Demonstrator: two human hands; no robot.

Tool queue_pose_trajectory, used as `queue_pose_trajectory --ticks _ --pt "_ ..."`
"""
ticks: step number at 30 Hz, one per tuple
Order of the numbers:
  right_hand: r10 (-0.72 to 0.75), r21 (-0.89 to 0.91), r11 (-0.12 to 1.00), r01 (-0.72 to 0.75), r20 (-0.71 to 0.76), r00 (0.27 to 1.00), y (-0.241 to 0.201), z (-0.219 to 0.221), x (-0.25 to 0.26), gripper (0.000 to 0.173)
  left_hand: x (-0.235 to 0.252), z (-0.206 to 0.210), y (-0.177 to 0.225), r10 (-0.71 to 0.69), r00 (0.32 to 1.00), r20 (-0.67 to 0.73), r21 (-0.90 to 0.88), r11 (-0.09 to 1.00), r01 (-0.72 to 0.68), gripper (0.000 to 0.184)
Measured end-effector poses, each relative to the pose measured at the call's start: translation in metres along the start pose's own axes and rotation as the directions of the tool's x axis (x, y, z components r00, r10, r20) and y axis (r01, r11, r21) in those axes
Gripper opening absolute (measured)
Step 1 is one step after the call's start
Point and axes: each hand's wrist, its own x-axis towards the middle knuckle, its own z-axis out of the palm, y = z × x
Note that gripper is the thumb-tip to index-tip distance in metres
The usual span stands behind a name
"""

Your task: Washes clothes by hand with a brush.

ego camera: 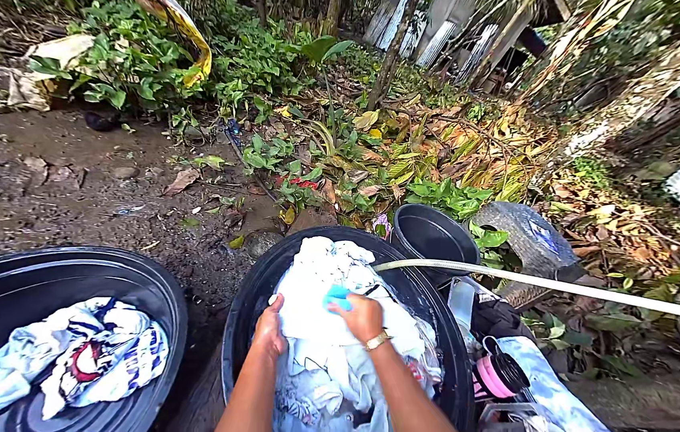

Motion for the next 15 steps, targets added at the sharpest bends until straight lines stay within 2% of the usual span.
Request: queue_pose_trajectory --ticks 1,2,3,5,7,9,11,13,15 --pt "-0.146 0.095 0.984 0.153 -0.08 0.986 -0.025 0.02 -0.005 0.045 0.0 0.0 -0.001 0.01 1.0 0.017 -0.013 1.0 -0.01 0.041" --pt "-0.21 0.156 0.962 0.225 -0.102 0.972 -0.042 0.036 -0.01 0.045 -0.001 0.001 -0.001 0.022 0.999 0.028 -0.019 1.0 -0.021 0.038" --pt "-0.207 0.192 0.956 0.222 -0.095 0.974 -0.046 0.048 -0.014 0.047 -0.001 0.0 0.001 0.026 0.999 0.035 -0.027 0.999 -0.025 0.036" --pt "-0.049 0.272 0.96 0.064 -0.063 0.997 -0.024 0.049 -0.015 0.047 0.001 -0.001 0.006 0.008 0.999 0.034 -0.033 0.999 -0.007 0.039" --pt "0.185 0.371 0.919 -0.136 -0.099 0.978 0.01 0.028 -0.011 0.043 0.002 0.001 0.005 -0.001 1.0 0.001 -0.014 1.0 0.001 0.042" --pt "0.406 0.508 0.827 -0.242 -0.241 0.881 0.037 0.0 -0.007 0.037 0.004 0.001 0.003 0.0 1.0 -0.022 -0.01 1.0 0.0 0.043" --pt "0.582 0.594 0.734 -0.33 -0.3 0.756 0.06 -0.03 -0.003 0.037 0.005 0.002 0.002 0.015 0.999 -0.032 -0.01 1.0 -0.015 0.043" --pt "0.691 0.601 0.643 -0.475 -0.188 0.698 0.081 -0.056 -0.008 0.041 0.004 0.002 0.002 0.031 0.999 -0.037 0.0 1.0 -0.031 0.043" --pt "0.687 0.546 0.603 -0.582 0.017 0.727 0.098 -0.07 -0.021 0.038 0.004 0.003 0.002 0.036 0.999 -0.041 0.007 0.999 -0.036 0.042"
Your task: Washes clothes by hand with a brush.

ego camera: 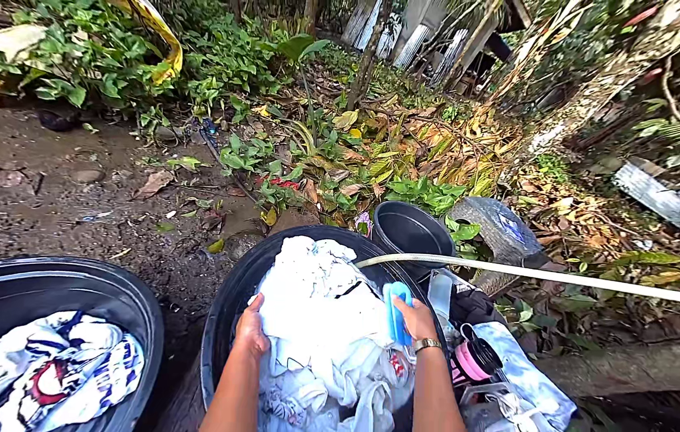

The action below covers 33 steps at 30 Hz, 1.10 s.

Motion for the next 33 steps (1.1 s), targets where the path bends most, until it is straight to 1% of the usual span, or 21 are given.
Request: queue_pose_trajectory --ticks 1,2,4,5,6,7,8,12,14,15,17,19,21,23,24,26,28,30,31,32,33 --pt "0.017 -0.056 0.998 -0.007 0.178 0.984 0.007 -0.007 -0.003 0.033 0.0 0.0 0.0 0.002 1.0 0.001 0.005 1.0 -0.002 0.042" --pt "0.023 -0.093 0.996 0.013 0.38 0.925 0.013 -0.009 -0.006 0.028 0.0 0.0 0.0 0.005 1.0 0.004 0.009 1.0 -0.005 0.041" --pt "0.095 -0.202 0.977 0.07 0.703 0.705 0.026 0.008 -0.012 0.018 0.002 -0.001 0.0 0.006 1.0 0.005 0.014 1.0 -0.006 0.041" --pt "0.163 -0.295 0.947 0.128 0.784 0.599 0.033 0.025 -0.015 0.019 0.002 -0.001 -0.001 0.004 1.0 0.004 0.018 1.0 -0.004 0.041" --pt "0.238 -0.389 0.9 0.197 0.817 0.525 0.04 0.044 -0.02 0.021 0.003 -0.001 -0.001 0.002 1.0 0.006 0.019 1.0 -0.002 0.042" --pt "0.31 -0.469 0.849 0.244 0.815 0.489 0.048 0.063 -0.023 0.024 0.003 -0.001 -0.001 0.002 1.0 0.005 0.015 1.0 -0.002 0.042" --pt "0.352 -0.519 0.813 0.264 0.799 0.487 0.055 0.079 -0.025 0.027 0.003 0.0 -0.001 0.004 1.0 0.003 0.013 1.0 -0.004 0.042" --pt "0.38 -0.613 0.738 0.282 0.724 0.576 0.07 0.107 -0.029 0.041 0.003 0.0 -0.003 0.008 1.0 -0.017 0.028 1.0 -0.008 0.043" --pt "0.362 -0.607 0.72 0.337 0.743 0.564 0.051 0.101 -0.034 0.045 0.003 0.002 -0.004 0.016 1.0 -0.02 0.044 0.999 -0.015 0.045" --pt "0.307 -0.548 0.762 0.346 0.776 0.552 0.036 0.096 -0.037 0.045 0.003 0.003 -0.003 0.025 0.999 -0.02 0.055 0.998 -0.024 0.045" --pt "0.111 -0.339 0.886 0.316 0.816 0.567 0.005 0.087 -0.054 0.04 0.003 0.001 -0.004 0.03 0.999 -0.027 0.071 0.997 -0.028 0.046" --pt "-0.1 -0.109 0.954 0.278 0.759 0.644 -0.023 0.095 -0.08 0.04 0.003 -0.001 -0.006 0.017 1.0 -0.015 0.064 0.998 -0.016 0.046" --pt "-0.207 -0.055 0.947 0.317 0.649 0.732 -0.046 0.123 -0.108 0.051 0.002 0.002 -0.005 0.029 0.999 0.013 0.041 0.999 -0.03 0.042" --pt "-0.226 -0.138 0.922 0.362 0.566 0.793 -0.049 0.151 -0.123 0.06 0.001 0.003 -0.003 0.091 0.996 -0.005 0.058 0.994 -0.091 0.037" --pt "-0.222 -0.203 0.905 0.374 0.525 0.822 -0.042 0.157 -0.116 0.063 0.002 0.002 0.0 0.122 0.992 -0.031 0.079 0.99 -0.119 0.039" --pt "-0.186 -0.299 0.901 0.313 0.386 0.904 -0.008 0.144 -0.076 0.066 0.002 -0.003 0.0 0.162 0.983 -0.09 0.161 0.976 -0.146 0.045" --pt "-0.111 -0.35 0.921 0.173 0.19 0.976 0.023 0.109 -0.028 0.065 0.004 -0.002 -0.003 0.192 0.975 -0.11 0.214 0.963 -0.165 0.045" --pt "-0.006 -0.348 0.937 0.017 0.033 0.999 0.038 0.08 -0.002 0.065 0.005 0.0 -0.007 0.196 0.976 -0.094 0.241 0.956 -0.169 0.046" --pt "0.014 -0.342 0.94 -0.016 -0.006 1.0 0.033 0.076 -0.002 0.064 0.006 0.001 -0.009 0.195 0.977 -0.082 0.254 0.952 -0.169 0.047" --pt "-0.003 -0.328 0.945 -0.003 -0.017 1.0 0.023 0.081 -0.013 0.063 0.005 0.002 -0.011 0.194 0.979 -0.07 0.271 0.948 -0.168 0.048" --pt "-0.06 -0.283 0.957 0.061 0.011 0.998 0.006 0.092 -0.032 0.061 0.004 0.003 -0.011 0.195 0.979 -0.06 0.288 0.942 -0.17 0.049"
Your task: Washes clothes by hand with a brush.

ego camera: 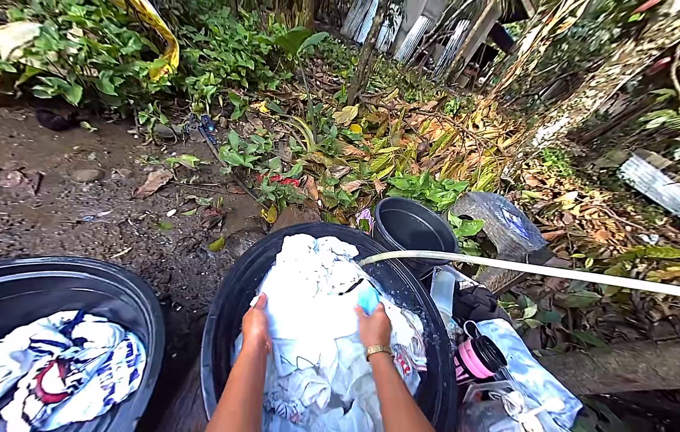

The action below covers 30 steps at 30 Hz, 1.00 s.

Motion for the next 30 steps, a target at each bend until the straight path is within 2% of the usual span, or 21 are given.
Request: queue_pose_trajectory --ticks 3,5,8,10,12,14,16,18,20,23,25,27,30 --pt "-0.269 0.167 0.956 0.24 0.186 0.945 -0.066 0.038 -0.069 0.057 -0.009 0.002 0.002 0.023 0.999 0.025 -0.018 1.0 -0.022 0.049" --pt "-0.292 0.179 0.951 0.252 0.252 0.923 -0.074 0.056 -0.072 0.058 -0.018 0.003 0.006 0.053 0.999 0.0 -0.08 0.995 -0.053 0.046" --pt "-0.19 0.055 0.981 0.184 0.139 0.972 -0.019 0.041 -0.017 0.062 -0.034 -0.001 0.015 0.026 0.998 -0.053 -0.059 0.998 -0.029 0.046" --pt "-0.042 -0.041 0.998 0.043 0.035 0.999 0.019 0.014 0.016 0.063 -0.04 -0.002 0.015 0.023 0.998 -0.065 -0.038 0.999 -0.026 0.046" --pt "0.047 -0.048 0.998 -0.047 0.001 0.999 0.017 0.004 0.02 0.062 -0.037 -0.002 0.011 0.042 0.996 -0.074 -0.026 0.999 -0.044 0.047" --pt "-0.044 0.082 0.996 0.044 0.009 0.999 -0.015 0.014 -0.012 0.058 -0.035 0.001 -0.004 0.067 0.993 -0.094 -0.018 0.997 -0.069 0.049" --pt "-0.218 0.249 0.95 0.189 0.096 0.971 -0.054 0.035 -0.057 0.054 -0.039 0.007 -0.014 0.084 0.992 -0.097 -0.026 0.996 -0.087 0.05" --pt "-0.292 0.275 0.932 0.235 0.189 0.938 -0.065 0.051 -0.073 0.057 -0.053 0.01 -0.004 0.126 0.987 -0.095 -0.054 0.99 -0.132 0.049" --pt "-0.215 0.225 0.957 0.18 0.139 0.967 -0.036 0.048 -0.038 0.062 -0.068 0.007 0.017 0.149 0.985 -0.085 -0.055 0.987 -0.154 0.047" --pt "0.006 0.085 0.996 -0.009 0.037 0.999 0.017 0.019 0.016 0.062 -0.077 0.001 0.023 0.169 0.983 -0.066 0.007 0.986 -0.169 0.045" --pt "0.065 0.08 0.995 -0.066 0.016 0.998 0.015 0.009 0.017 0.061 -0.066 0.0 0.01 0.187 0.979 -0.083 0.065 0.981 -0.182 0.048" --pt "-0.044 0.17 0.985 0.033 0.062 0.997 -0.021 0.014 -0.017 0.058 -0.049 -0.003 -0.008 0.21 0.973 -0.097 0.094 0.975 -0.201 0.051" --pt "-0.275 0.328 0.926 0.188 0.242 0.931 -0.069 0.039 -0.069 0.054 -0.055 0.004 -0.016 0.264 0.958 -0.113 0.084 0.963 -0.256 0.051"
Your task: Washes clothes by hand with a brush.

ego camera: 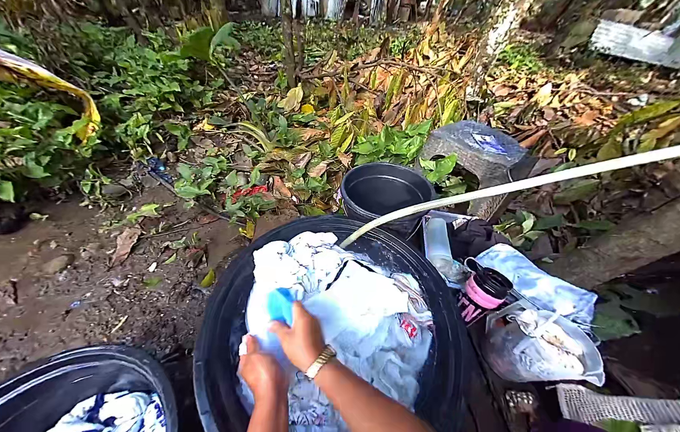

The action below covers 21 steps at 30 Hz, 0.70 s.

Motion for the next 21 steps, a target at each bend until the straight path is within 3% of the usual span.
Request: queue_pose_trajectory --ticks 2,6,8,12,14,18,21 --pt "0.021 0.012 1.0 -0.021 -0.027 0.999 0.022 0.0 0.015 0.057 -0.019 0.003 0.021 0.006 1.0 0.013 -0.017 1.0 -0.006 0.048" --pt "0.214 -0.1 0.965 -0.244 -0.239 0.947 0.085 -0.063 0.057 0.06 -0.026 -0.006 0.038 0.032 0.998 0.052 -0.02 0.999 -0.031 0.042" --pt "0.258 -0.108 0.95 -0.293 -0.259 0.931 0.077 -0.073 0.055 0.058 -0.017 -0.007 0.023 0.021 0.998 0.061 0.027 0.999 -0.023 0.046" --pt "0.035 0.081 0.996 -0.029 -0.072 0.997 0.002 -0.013 0.013 0.052 -0.001 -0.009 -0.001 -0.025 0.999 0.038 0.099 0.995 0.021 0.055" --pt "0.003 0.069 0.998 -0.004 0.017 1.0 0.004 0.004 0.012 0.052 -0.019 -0.001 0.014 0.015 0.999 0.036 0.08 0.997 -0.018 0.05" --pt "0.181 -0.071 0.978 -0.198 -0.189 0.965 0.074 -0.049 0.055 0.058 -0.033 -0.011 0.048 0.085 0.995 0.049 0.03 0.996 -0.086 0.042" --pt "0.23 -0.025 0.97 -0.244 -0.251 0.94 0.062 -0.065 0.052 0.056 -0.016 -0.011 0.038 0.088 0.993 0.074 0.108 0.989 -0.096 0.047"
